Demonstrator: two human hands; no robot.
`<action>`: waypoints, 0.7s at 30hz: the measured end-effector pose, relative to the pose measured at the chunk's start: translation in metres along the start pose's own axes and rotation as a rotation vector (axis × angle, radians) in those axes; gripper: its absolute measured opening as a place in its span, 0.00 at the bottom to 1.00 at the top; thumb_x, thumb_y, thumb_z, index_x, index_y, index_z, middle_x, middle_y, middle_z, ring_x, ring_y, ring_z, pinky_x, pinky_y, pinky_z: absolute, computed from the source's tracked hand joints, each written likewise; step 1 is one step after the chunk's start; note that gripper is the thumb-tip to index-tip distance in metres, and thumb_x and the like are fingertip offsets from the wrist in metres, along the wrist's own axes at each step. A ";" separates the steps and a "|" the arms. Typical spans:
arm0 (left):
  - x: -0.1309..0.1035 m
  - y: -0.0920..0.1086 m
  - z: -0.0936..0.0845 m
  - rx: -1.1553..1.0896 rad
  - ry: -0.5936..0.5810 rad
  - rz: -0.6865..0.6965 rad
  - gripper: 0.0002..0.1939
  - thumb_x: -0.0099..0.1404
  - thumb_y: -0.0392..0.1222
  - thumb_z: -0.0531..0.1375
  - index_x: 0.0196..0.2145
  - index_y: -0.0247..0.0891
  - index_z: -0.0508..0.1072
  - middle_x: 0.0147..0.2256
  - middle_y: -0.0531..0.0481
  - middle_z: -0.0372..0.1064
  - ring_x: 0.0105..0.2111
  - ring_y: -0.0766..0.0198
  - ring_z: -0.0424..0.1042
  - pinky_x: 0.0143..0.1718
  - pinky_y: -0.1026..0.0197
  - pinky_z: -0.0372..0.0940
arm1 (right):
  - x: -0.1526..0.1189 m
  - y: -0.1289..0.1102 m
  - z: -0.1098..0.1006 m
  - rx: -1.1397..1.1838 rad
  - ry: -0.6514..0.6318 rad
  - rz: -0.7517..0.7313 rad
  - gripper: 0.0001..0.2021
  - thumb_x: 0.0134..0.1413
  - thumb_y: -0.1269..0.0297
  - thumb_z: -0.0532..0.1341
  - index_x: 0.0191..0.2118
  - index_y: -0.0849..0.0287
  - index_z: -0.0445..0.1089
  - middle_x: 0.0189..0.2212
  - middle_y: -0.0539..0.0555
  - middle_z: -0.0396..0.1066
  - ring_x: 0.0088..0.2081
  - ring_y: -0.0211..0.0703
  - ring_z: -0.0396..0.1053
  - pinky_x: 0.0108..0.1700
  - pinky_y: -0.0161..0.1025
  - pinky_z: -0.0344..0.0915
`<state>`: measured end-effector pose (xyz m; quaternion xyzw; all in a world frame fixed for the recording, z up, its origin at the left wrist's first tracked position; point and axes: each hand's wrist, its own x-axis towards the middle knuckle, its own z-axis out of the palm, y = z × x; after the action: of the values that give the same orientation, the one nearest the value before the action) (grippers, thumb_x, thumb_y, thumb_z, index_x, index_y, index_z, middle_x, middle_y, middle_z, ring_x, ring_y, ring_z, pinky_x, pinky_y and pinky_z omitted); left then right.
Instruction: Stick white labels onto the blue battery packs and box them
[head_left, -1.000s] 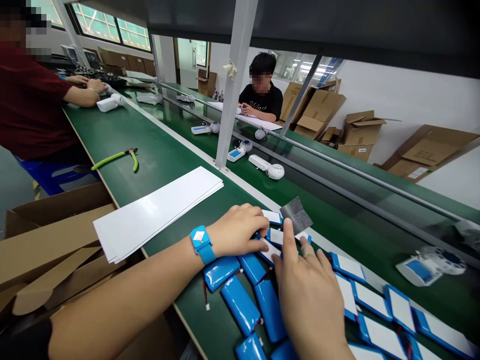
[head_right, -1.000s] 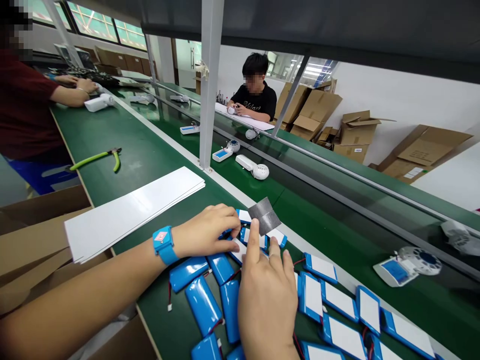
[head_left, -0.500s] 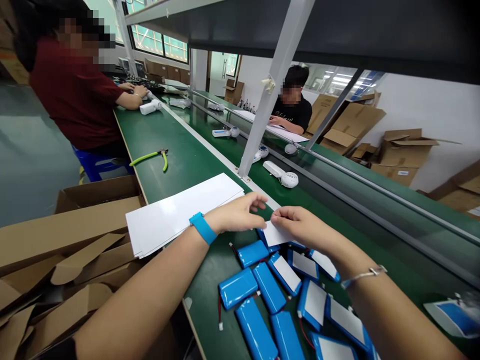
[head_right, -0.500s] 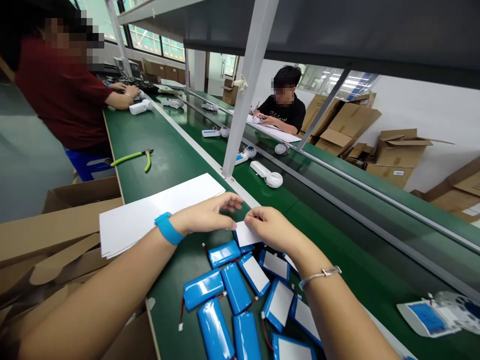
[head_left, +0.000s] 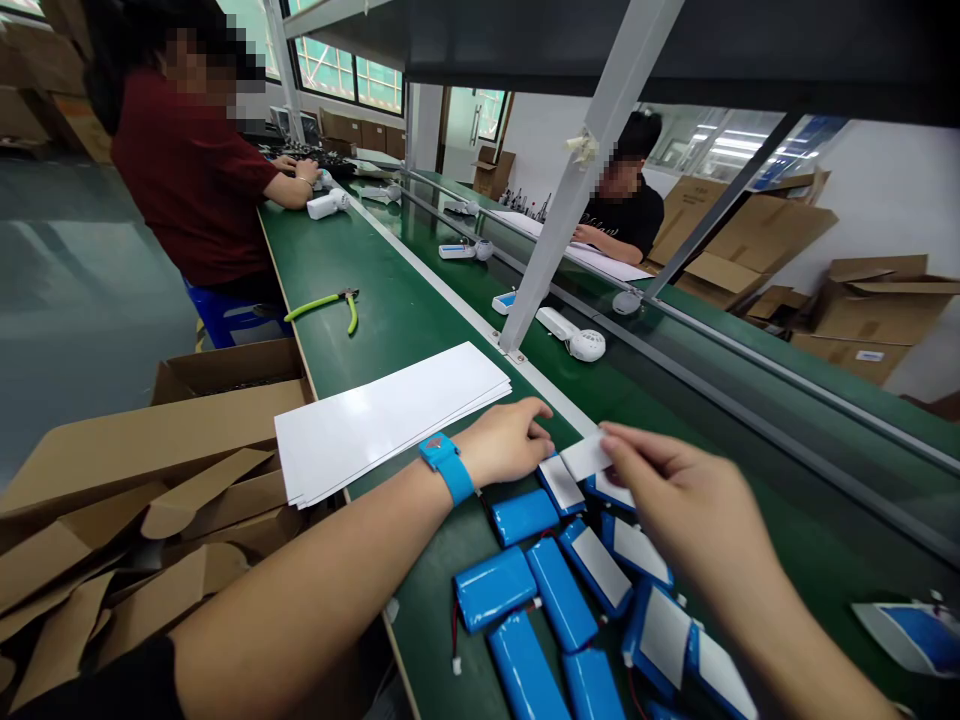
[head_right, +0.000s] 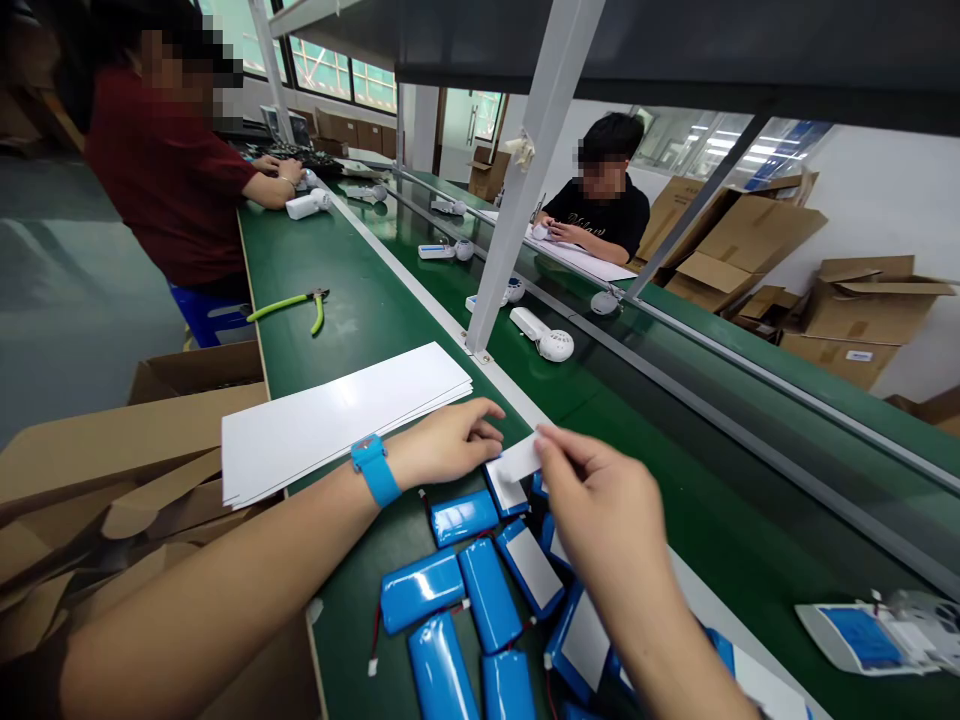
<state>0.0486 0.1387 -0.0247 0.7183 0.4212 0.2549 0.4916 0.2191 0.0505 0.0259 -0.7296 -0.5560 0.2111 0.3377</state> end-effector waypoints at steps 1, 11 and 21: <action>-0.004 0.000 -0.005 -0.020 0.041 0.003 0.20 0.64 0.36 0.61 0.54 0.38 0.68 0.50 0.42 0.75 0.49 0.54 0.75 0.50 0.51 0.70 | -0.008 0.001 0.005 0.056 -0.064 0.053 0.23 0.56 0.45 0.60 0.48 0.55 0.78 0.38 0.55 0.79 0.40 0.54 0.76 0.41 0.48 0.72; -0.090 -0.016 0.004 0.196 0.279 0.103 0.13 0.65 0.49 0.64 0.44 0.42 0.73 0.40 0.51 0.74 0.42 0.57 0.72 0.42 0.55 0.68 | -0.043 0.008 0.045 -0.136 -0.215 -0.083 0.19 0.64 0.53 0.54 0.49 0.56 0.77 0.42 0.54 0.78 0.42 0.51 0.75 0.46 0.46 0.72; -0.094 -0.006 0.001 0.529 0.234 0.151 0.15 0.67 0.47 0.63 0.51 0.51 0.76 0.52 0.53 0.72 0.50 0.55 0.71 0.52 0.55 0.66 | -0.047 0.020 0.014 -0.792 0.100 -0.383 0.34 0.62 0.62 0.53 0.68 0.80 0.49 0.48 0.75 0.65 0.47 0.72 0.65 0.38 0.57 0.68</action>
<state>-0.0007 0.0587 -0.0263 0.8165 0.4722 0.2533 0.2150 0.2092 0.0066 -0.0018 -0.6957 -0.7023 -0.1203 0.0916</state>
